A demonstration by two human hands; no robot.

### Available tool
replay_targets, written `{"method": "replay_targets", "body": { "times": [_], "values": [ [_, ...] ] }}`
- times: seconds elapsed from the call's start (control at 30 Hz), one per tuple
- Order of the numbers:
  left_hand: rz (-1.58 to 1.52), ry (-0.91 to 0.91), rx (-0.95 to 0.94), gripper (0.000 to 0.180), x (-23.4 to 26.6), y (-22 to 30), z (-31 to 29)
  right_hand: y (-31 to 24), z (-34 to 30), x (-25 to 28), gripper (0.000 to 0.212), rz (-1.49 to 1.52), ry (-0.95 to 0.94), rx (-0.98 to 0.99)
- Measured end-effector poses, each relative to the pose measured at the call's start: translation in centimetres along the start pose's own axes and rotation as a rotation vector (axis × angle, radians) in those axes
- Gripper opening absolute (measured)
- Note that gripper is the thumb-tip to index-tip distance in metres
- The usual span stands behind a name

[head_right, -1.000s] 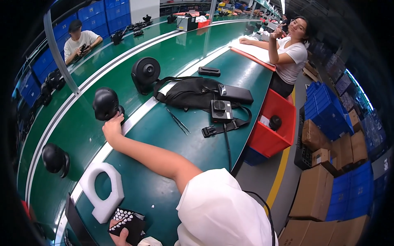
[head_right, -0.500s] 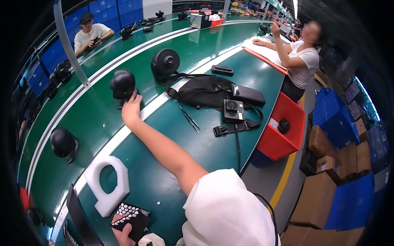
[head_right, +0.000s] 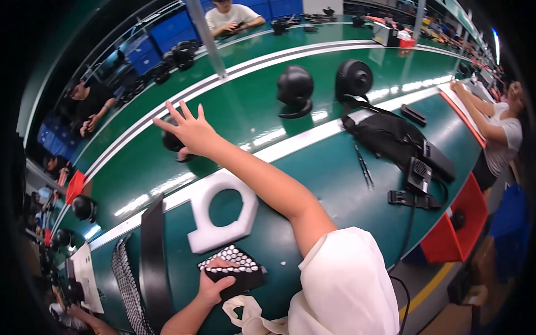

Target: Assembling small components and seals onto a black spherical housing at a factory assembly line.

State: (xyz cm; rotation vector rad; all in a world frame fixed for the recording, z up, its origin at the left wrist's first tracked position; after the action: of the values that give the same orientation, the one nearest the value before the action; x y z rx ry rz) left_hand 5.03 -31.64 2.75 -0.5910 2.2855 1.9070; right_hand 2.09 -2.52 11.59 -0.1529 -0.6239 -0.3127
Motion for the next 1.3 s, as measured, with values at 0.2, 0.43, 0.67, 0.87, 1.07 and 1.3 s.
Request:
{"method": "replay_targets", "body": {
  "times": [0.2,0.43,0.67,0.87,1.07,1.3],
  "values": [
    [0.076,-0.024,-0.067,0.02,-0.1,-0.3,0.1,1.5,-1.7,-4.6,0.108,-0.212,-0.03,0.221],
    [0.101,-0.034,-0.063,0.02,0.1,-0.1,0.5,3.3,-2.0,-5.0,0.071,-0.103,0.23,0.073],
    [0.057,-0.04,-0.052,0.02,-0.7,-0.7,0.9,13.4,-8.3,-2.5,0.089,0.642,0.482,-0.764],
    [0.099,-0.034,-0.057,0.02,0.0,-0.6,0.4,9.0,-9.3,2.0,0.054,1.705,0.227,-0.971],
    [0.109,-0.056,-0.041,0.02,0.5,0.1,0.2,1.9,-10.7,5.3,0.061,1.655,-0.055,-1.01],
    [0.087,-0.088,-0.012,0.018,-0.3,0.0,0.9,-0.6,-12.2,7.6,0.084,0.741,-0.141,-0.066]
  ]
}}
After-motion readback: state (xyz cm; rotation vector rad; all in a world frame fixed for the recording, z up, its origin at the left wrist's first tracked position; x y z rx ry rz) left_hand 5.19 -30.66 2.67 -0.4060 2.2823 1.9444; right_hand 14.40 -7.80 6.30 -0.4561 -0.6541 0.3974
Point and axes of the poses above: each hand's wrist, its own z-axis towards the middle knuckle, its own x-axis out of the back of the hand, y = z × x, the point moved 2 cm from there along z, towards the middle knuckle, and after that the axes turned 11 degrees about y, right-handed, at the moved point
